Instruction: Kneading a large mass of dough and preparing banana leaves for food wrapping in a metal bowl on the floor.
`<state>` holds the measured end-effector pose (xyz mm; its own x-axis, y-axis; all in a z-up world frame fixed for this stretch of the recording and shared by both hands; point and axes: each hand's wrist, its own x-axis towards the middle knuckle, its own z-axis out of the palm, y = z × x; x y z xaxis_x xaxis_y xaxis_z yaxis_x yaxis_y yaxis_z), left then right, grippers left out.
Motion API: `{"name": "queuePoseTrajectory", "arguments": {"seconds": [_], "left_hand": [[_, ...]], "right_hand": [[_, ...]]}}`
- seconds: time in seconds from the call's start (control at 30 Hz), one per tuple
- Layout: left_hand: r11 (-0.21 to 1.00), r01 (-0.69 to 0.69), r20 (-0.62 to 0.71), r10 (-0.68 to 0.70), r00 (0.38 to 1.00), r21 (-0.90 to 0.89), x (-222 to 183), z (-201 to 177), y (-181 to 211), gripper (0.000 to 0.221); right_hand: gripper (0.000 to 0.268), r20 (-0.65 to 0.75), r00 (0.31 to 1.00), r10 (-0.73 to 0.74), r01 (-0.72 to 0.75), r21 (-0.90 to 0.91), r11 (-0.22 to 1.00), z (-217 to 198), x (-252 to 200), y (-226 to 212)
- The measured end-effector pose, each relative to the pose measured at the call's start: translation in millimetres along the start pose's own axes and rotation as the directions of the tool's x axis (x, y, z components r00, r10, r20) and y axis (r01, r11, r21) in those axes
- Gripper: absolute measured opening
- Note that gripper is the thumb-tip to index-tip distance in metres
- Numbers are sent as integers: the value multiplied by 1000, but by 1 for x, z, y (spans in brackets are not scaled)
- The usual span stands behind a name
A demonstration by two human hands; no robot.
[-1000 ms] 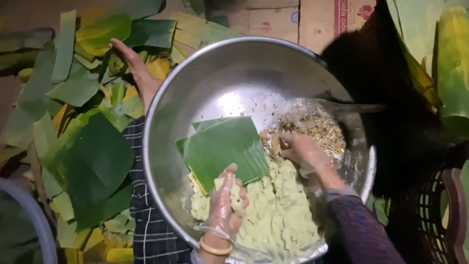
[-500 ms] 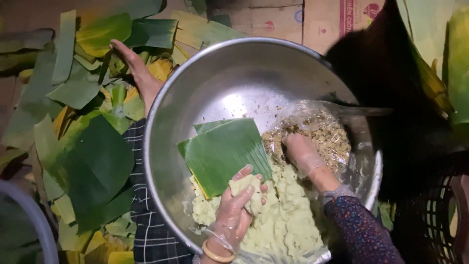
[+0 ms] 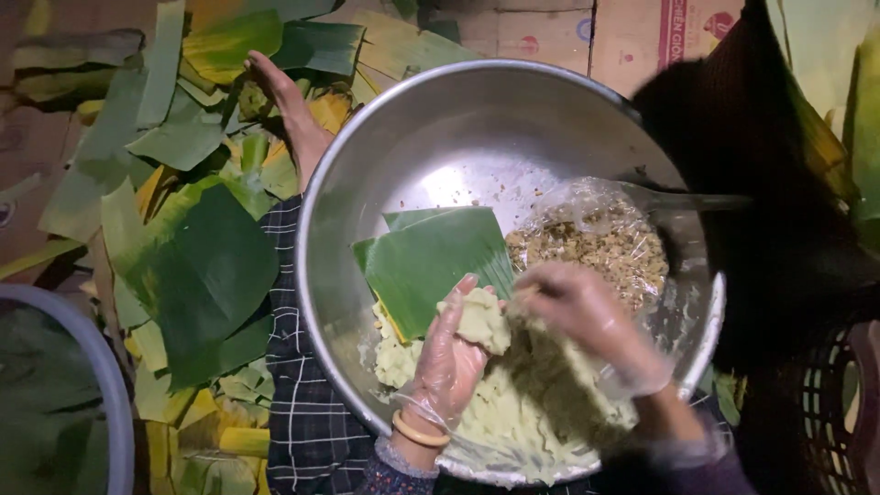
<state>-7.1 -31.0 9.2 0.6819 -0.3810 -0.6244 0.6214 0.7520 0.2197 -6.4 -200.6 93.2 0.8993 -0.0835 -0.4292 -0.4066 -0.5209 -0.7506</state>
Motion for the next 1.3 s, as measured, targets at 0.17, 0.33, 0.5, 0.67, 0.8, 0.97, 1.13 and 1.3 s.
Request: {"name": "queuePoseTrajectory", "arguments": {"seconds": [0.17, 0.33, 0.5, 0.67, 0.8, 0.97, 1.13, 1.3], "left_hand": [[998, 49, -65, -51, 997, -34, -10, 4, 5, 71], [992, 20, -151, -40, 988, -128, -13, 17, 11, 57], [993, 52, -210, -72, 975, -103, -14, 23, 18, 47], [998, 64, -286, -69, 956, -25, -14, 33, 19, 41], [998, 56, -333, -56, 941, -10, -10, 29, 17, 37], [997, 58, -327, -69, 943, -45, -8, 28, 16, 35], [995, 59, -286, -80, 955, -81, -19, 40, 21, 54], [994, -51, -175, 34, 984, -95, 8, -8, 4, 56]], "right_hand": [[26, 83, 941, -329, 339, -277, 899, 77, 12, 35], [40, 95, 995, -9, 3, 65, 998, 21, -14, -21], [17, -65, 988, 142, -149, -121, 981, -23, 34, 20], [53, -3, 892, 453, -429, -326, 842, -16, 67, 23], [24, -73, 845, 530, -534, -62, 843, -2, 94, 57], [16, 13, 870, 493, -492, 77, 867, -20, 71, 22], [22, -24, 972, -233, 229, -111, 967, -2, 23, 33], [5, -17, 983, -184, 181, -136, 974, 84, 22, 29]]}}
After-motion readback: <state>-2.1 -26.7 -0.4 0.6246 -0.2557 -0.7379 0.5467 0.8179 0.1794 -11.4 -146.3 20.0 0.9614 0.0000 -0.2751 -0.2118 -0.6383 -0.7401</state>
